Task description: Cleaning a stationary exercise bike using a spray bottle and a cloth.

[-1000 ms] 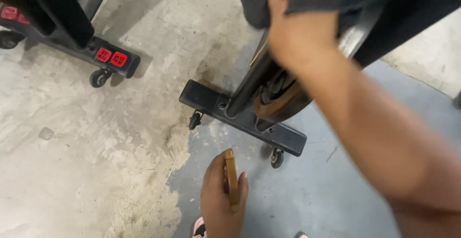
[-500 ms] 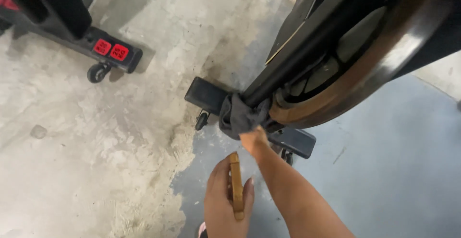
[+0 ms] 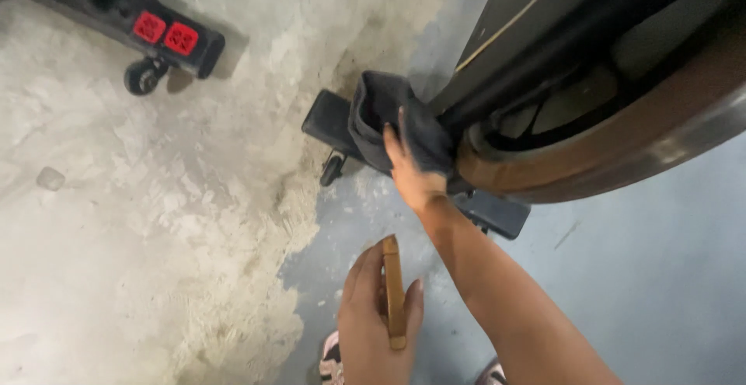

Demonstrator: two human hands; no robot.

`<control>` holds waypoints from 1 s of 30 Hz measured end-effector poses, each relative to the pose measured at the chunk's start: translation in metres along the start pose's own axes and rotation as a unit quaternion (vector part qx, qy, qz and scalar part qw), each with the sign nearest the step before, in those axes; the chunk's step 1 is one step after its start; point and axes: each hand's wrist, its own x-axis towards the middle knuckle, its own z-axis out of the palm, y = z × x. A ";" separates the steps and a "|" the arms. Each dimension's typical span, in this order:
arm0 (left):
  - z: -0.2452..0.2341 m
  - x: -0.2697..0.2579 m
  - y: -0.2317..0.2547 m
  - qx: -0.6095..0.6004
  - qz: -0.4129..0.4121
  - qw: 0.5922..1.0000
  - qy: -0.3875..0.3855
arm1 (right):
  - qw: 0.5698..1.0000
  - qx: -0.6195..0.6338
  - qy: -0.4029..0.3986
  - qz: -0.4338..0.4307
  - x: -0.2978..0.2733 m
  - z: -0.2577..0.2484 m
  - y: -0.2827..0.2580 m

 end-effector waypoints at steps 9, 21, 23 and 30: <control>-0.011 0.018 -0.017 0.068 0.091 0.993 0.041 | 0.978 0.159 -0.056 0.126 -0.003 0.088 -0.014; -0.028 0.038 0.000 0.033 -0.056 0.997 0.029 | 0.964 0.191 -0.159 0.096 0.085 0.069 -0.053; -0.023 0.038 -0.001 0.034 -0.088 0.995 0.022 | 0.962 0.183 -0.185 0.087 0.060 0.089 -0.040; 0.000 0.032 0.000 0.040 -0.011 0.999 -0.002 | 0.976 0.150 -0.147 -0.059 -0.069 0.128 0.013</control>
